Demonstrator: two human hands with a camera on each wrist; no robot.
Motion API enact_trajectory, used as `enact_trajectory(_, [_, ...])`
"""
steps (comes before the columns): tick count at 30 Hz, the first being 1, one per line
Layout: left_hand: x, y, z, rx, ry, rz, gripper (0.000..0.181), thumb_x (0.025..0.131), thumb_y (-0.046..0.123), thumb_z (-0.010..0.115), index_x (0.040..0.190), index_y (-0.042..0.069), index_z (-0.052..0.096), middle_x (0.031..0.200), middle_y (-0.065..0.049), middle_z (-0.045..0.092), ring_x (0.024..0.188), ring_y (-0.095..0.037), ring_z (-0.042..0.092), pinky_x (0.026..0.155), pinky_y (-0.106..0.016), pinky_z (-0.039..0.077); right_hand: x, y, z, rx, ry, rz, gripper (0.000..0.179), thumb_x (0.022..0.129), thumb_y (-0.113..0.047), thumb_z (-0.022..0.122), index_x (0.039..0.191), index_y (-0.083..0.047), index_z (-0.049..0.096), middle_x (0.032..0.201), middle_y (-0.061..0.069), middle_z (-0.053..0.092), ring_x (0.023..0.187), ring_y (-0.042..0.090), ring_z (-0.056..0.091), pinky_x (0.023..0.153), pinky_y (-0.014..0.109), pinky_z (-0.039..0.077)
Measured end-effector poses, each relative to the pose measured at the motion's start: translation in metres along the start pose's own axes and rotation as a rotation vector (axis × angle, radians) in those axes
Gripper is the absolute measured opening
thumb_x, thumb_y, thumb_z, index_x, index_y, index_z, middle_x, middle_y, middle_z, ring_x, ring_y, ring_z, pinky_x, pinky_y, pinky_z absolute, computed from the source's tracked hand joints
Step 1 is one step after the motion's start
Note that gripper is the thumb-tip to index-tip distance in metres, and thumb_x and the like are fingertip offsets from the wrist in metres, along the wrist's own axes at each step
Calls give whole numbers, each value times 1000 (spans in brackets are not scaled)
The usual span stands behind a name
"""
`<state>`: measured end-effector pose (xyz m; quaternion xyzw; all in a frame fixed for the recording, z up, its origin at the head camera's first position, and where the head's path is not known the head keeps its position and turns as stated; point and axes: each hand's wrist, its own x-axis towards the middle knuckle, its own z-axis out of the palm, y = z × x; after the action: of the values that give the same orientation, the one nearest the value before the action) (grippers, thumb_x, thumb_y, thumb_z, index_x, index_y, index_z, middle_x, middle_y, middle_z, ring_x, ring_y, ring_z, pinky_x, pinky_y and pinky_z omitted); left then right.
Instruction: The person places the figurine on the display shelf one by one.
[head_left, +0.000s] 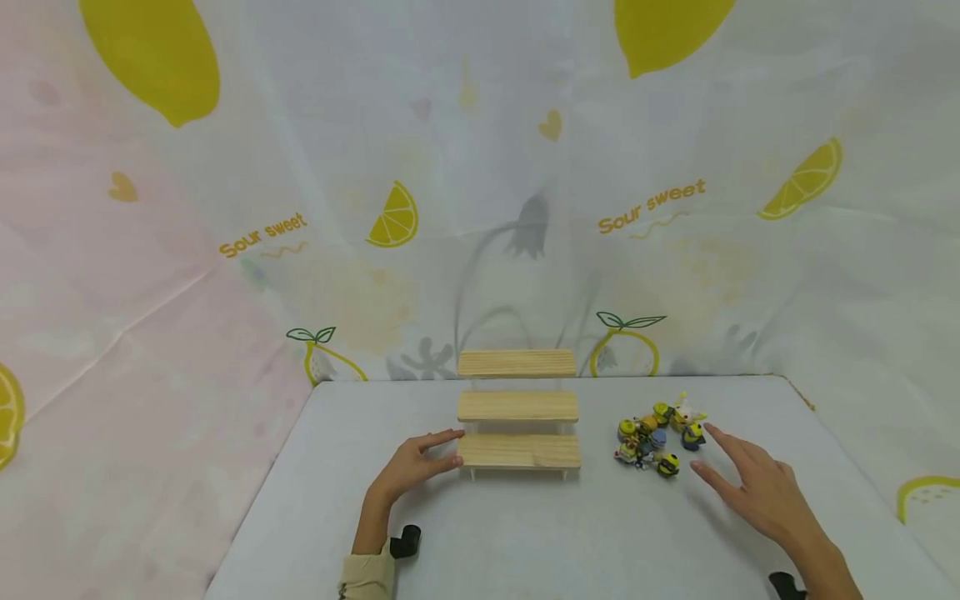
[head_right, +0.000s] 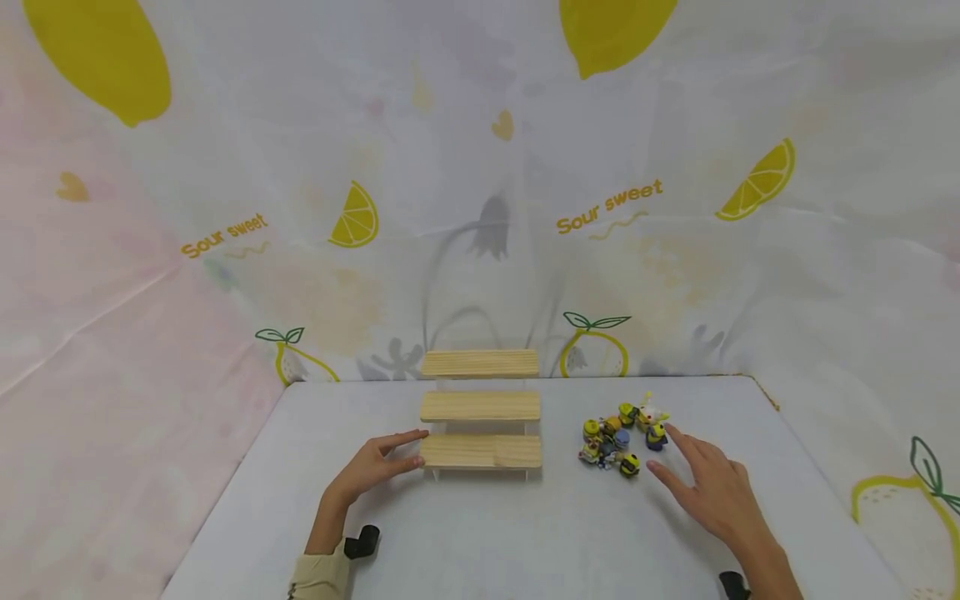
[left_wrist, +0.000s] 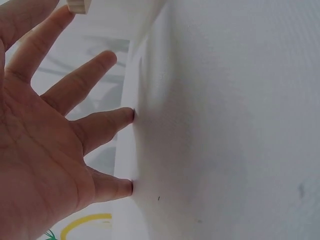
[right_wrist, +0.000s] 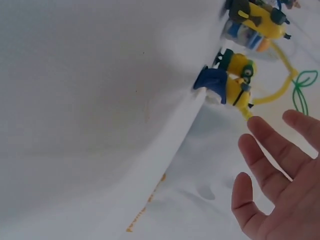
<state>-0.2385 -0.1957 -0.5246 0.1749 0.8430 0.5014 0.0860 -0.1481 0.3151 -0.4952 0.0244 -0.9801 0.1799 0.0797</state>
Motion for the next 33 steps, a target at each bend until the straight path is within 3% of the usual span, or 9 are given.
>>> enact_trajectory(3, [0, -1, 0, -8, -6, -3, 52, 86, 33, 78, 133, 16, 65, 140, -8, 56, 142, -42, 29, 115, -58, 20, 2, -5, 1, -8, -13, 15, 78, 91, -57, 62, 141, 1, 48, 125, 29, 59, 109, 48, 54, 78, 67, 43])
enact_trajectory(6, [-1, -2, -1, -4, -1, -12, 50, 87, 33, 78, 133, 20, 65, 140, -7, 56, 143, -45, 25, 114, -61, 20, 5, -8, 3, 6, -29, 20, 80, 88, -59, 65, 134, 4, 54, 107, 20, 66, 92, 38, 61, 68, 54, 51])
enact_trajectory(9, [-3, -3, -2, -1, 12, -21, 48, 87, 31, 78, 132, 22, 66, 139, -7, 56, 143, -46, 24, 113, -62, 19, 7, -12, 8, 33, -39, 19, 79, 85, -61, 68, 129, 4, 59, 92, 6, 63, 79, 23, 56, 58, 37, 46])
enact_trajectory(12, [-4, 0, -2, -15, 23, -27, 47, 87, 25, 78, 132, 18, 66, 140, -11, 55, 143, -47, 22, 113, -63, 18, 7, -14, 12, 44, -25, 10, 76, 83, -60, 70, 126, 2, 62, 84, -1, 55, 70, 16, 46, 52, 29, 36])
enact_trajectory(17, [-10, 18, -1, -58, 4, -49, 48, 89, 20, 76, 133, 10, 64, 142, -18, 51, 143, -49, 16, 113, -65, 15, 8, -13, 19, 49, 25, -22, 70, 81, -56, 75, 123, -1, 65, 78, -4, 48, 62, 12, 37, 49, 26, 30])
enact_trajectory(21, [-15, 33, -3, -60, -11, -40, 47, 89, 20, 75, 133, 8, 64, 141, -21, 51, 142, -51, 18, 111, -66, 17, 11, -14, 23, 62, 11, -23, 68, 78, -57, 77, 121, -5, 68, 76, -4, 46, 61, 12, 36, 50, 26, 29])
enact_trajectory(33, [-16, 33, -3, -62, 1, -33, 47, 89, 20, 75, 133, 9, 64, 141, -21, 51, 141, -51, 19, 112, -65, 17, 14, -19, 27, 96, -33, -14, 49, 79, -50, 79, 107, -10, 72, 72, -5, 43, 60, 12, 35, 50, 27, 27])
